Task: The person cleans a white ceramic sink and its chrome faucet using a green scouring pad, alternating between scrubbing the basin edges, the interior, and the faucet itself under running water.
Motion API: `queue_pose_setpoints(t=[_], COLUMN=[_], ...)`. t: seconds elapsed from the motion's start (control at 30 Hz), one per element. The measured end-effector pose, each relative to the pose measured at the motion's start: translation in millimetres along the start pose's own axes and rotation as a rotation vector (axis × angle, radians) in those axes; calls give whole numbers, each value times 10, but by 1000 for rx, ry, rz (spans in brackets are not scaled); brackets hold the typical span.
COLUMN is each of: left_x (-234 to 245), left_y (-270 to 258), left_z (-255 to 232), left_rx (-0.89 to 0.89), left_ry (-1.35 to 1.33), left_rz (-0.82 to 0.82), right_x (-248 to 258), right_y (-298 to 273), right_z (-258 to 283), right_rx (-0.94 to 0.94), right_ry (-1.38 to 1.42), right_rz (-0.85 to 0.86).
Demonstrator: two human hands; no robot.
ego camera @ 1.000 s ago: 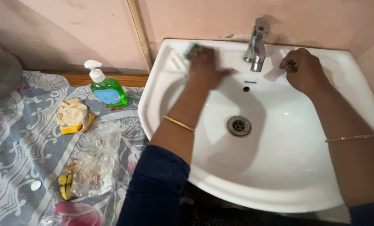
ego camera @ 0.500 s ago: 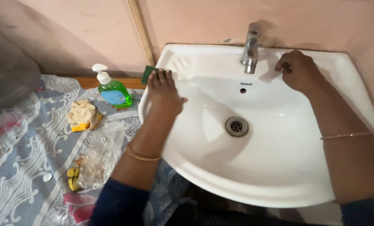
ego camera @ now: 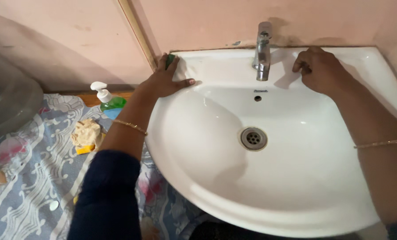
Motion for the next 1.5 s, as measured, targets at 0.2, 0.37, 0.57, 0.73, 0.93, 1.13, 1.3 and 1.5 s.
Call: queue_pose_setpoints(t=[0.2, 0.37, 0.57, 0.73, 0.93, 1.13, 1.3, 1.5], left_x=[-1, -92, -132, -150, -180, -285, -457, 195], left_y=[224, -19, -913, -1604, -2344, -3065, -3555, -3435], left_z=[107, 241, 336, 351, 357, -156, -633, -994], left_rx=[68, -40, 24, 16, 144, 138, 170, -199], left_ry=[-53, -79, -79, -134, -265, -266, -119, -345], left_rz=[-79, -148, -112, -146, -141, -276, -241, -134], right_x=[-40, -80, -163, -252, -352, -482, -537, -344], right_y=[-14, -9, -32, -112, -237, -324, -373, -373], right_z=[13, -91, -194, -241, -79, 482, 722, 815], right_rx=[132, 133, 167, 121, 5, -59, -84, -32], right_ry=[-43, -83, -173, -214, -295, -298, -275, -186], right_rz=[-49, -57, -70, -56, -41, 39, 52, -21])
Point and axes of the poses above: each hand's wrist, its own y-axis towards the middle knuckle, its own x-axis out of the back of the hand, z = x × y, the point moved 7 cm from there along y, towards the middle knuckle, and after that the axes turned 12 degrees about x, right-handed, at the moved point
